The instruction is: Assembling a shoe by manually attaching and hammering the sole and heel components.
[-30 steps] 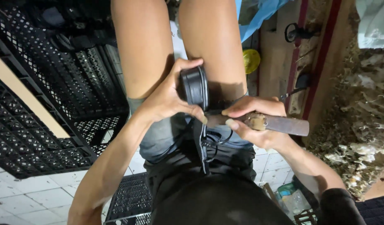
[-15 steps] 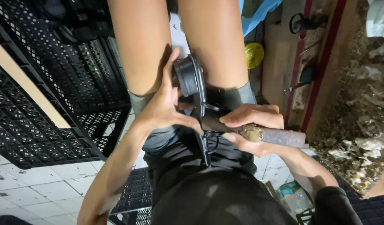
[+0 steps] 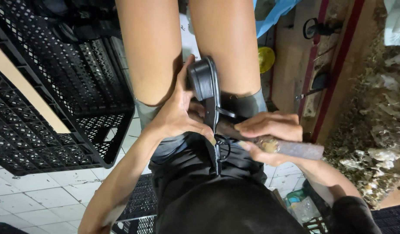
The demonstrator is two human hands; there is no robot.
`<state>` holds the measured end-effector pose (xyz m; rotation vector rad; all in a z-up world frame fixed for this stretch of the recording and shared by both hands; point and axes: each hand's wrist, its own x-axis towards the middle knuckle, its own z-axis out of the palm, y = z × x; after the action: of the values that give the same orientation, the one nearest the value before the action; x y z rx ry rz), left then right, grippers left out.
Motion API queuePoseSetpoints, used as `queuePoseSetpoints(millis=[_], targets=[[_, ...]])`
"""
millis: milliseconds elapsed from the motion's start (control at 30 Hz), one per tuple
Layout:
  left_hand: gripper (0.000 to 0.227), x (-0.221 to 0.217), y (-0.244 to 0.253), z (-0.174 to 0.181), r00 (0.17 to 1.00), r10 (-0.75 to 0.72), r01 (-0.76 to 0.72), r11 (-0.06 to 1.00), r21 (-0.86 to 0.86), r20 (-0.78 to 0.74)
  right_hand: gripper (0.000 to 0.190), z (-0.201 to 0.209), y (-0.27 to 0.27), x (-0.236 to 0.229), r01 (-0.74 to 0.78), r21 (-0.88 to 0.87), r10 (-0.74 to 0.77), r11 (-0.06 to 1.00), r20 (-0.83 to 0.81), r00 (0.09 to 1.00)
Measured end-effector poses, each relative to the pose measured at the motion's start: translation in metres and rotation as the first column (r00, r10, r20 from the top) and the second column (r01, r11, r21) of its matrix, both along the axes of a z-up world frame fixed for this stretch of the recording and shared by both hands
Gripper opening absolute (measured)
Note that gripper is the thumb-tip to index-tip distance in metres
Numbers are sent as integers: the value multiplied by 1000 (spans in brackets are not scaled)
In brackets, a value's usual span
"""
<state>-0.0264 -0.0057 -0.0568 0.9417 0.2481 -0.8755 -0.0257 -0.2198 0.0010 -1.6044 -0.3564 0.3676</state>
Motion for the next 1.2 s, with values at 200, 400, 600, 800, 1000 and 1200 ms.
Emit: queuePoseSetpoints(millis=[200, 400, 600, 800, 1000, 1200], targets=[[145, 2, 2, 0, 998, -30, 30, 1000, 9, -50, 10, -3, 4, 1, -35, 23, 33, 999, 86, 996], [144, 6, 1, 3, 997, -75, 76, 996, 48, -7, 10, -6, -4, 3, -98, 50, 93, 994, 98, 991], [143, 3, -1, 0, 999, -19, 19, 1000, 12, -29, 6, 6, 11, 13, -142, -56, 151, 988, 224, 963], [141, -3, -3, -4, 1000, -23, 23, 998, 61, 15, 7, -13, -3, -5, -90, -52, 100, 995, 225, 969], [138, -3, -3, -6, 998, -25, 28, 997, 65, -51, 14, 3, 9, 7, 52, -193, -28, 980, 126, 992], [127, -11, -3, -12, 995, 102, -102, 995, -14, 12, 12, 23, 9, 13, 85, -107, -79, 991, 57, 995]])
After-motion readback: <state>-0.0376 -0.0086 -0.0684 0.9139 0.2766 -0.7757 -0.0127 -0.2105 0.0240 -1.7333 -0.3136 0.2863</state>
